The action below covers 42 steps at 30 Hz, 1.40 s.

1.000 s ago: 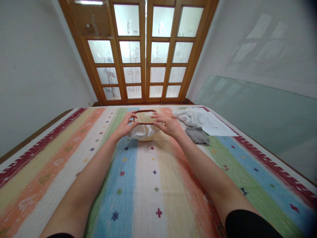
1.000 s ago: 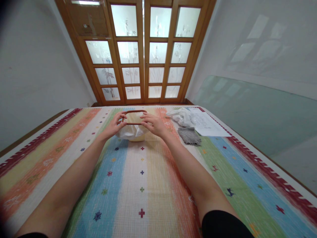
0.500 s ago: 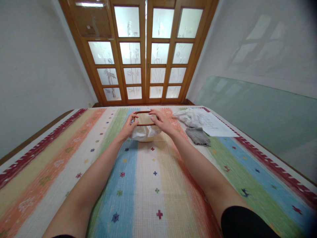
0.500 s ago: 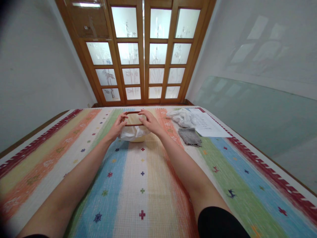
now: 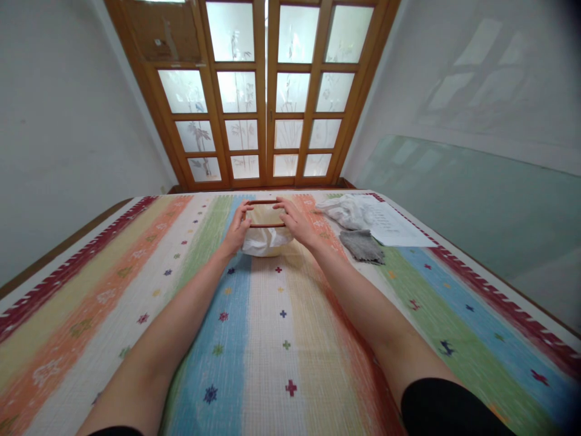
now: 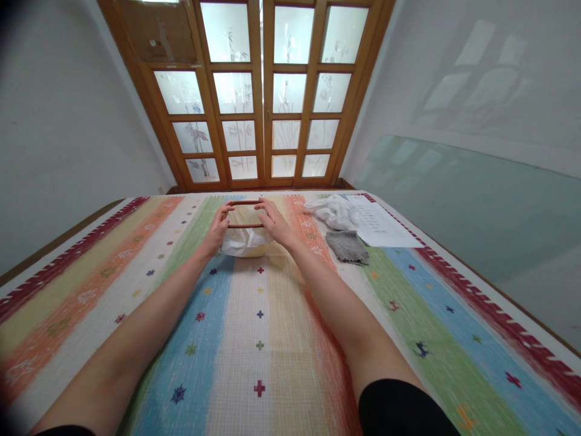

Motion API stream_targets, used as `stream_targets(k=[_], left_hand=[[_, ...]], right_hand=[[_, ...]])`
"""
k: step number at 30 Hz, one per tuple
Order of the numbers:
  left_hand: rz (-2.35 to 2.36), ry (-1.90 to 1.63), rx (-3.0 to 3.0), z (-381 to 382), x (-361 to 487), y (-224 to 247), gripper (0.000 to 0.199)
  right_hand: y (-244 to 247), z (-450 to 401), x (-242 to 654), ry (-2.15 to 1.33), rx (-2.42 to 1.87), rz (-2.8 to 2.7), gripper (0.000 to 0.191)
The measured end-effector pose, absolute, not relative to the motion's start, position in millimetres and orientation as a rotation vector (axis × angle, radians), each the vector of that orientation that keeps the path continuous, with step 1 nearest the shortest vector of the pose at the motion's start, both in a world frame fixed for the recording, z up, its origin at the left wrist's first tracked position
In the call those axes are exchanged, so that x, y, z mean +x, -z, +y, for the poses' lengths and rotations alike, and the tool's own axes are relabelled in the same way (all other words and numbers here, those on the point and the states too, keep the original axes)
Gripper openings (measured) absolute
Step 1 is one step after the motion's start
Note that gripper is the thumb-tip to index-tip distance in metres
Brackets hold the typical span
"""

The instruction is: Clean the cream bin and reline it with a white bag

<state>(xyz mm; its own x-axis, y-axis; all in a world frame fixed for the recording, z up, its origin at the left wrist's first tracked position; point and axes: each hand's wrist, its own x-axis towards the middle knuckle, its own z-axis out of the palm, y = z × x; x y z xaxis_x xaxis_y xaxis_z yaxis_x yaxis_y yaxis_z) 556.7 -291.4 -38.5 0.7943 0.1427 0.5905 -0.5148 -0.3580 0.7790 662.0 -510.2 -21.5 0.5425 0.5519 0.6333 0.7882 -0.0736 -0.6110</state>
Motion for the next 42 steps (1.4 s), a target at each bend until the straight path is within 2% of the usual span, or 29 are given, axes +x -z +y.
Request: stream_targets(k=[7, 14, 18, 24, 32, 36, 39, 42], left_hand=[[-0.230, -0.714, 1.822, -294.2, 555.4, 32.6, 0.034], [-0.235, -0.629, 1.819, -290.8, 553.7, 19.4, 0.041], [-0.283, -0.761, 2.010, -297.7, 548.0, 10.8, 0.036], [-0.486, -1.019, 2.292, -316.5, 526.4, -2.7, 0.023], [-0.564, -1.017, 2.485, -321.3, 524.3, -1.9, 0.044], [-0.572, -0.941, 2.517, -321.2, 523.0, -6.0, 0.048], [-0.563, -0.914, 2.520, -322.6, 522.0, -7.4, 0.048], [-0.555, -0.911, 2.518, -323.3, 522.5, -6.7, 0.046]], right_hand=[[23.8, -507.6, 657.4, 0.346, -1.652, -1.075, 0.036], [13.8, -513.9, 659.6, 0.213, -1.603, -0.870, 0.064], [13.3, -517.2, 657.7, 0.161, -1.673, -0.867, 0.068], [19.2, -516.8, 657.5, 0.149, -1.646, -0.822, 0.066], [20.1, -518.3, 663.0, 0.120, -1.661, -0.827, 0.055], [-7.8, -528.1, 662.2, 0.261, -1.711, -0.827, 0.041], [-40.4, -528.6, 655.6, 0.354, -1.757, -0.880, 0.041], [-68.6, -517.2, 645.5, 0.305, -2.110, -1.068, 0.040]])
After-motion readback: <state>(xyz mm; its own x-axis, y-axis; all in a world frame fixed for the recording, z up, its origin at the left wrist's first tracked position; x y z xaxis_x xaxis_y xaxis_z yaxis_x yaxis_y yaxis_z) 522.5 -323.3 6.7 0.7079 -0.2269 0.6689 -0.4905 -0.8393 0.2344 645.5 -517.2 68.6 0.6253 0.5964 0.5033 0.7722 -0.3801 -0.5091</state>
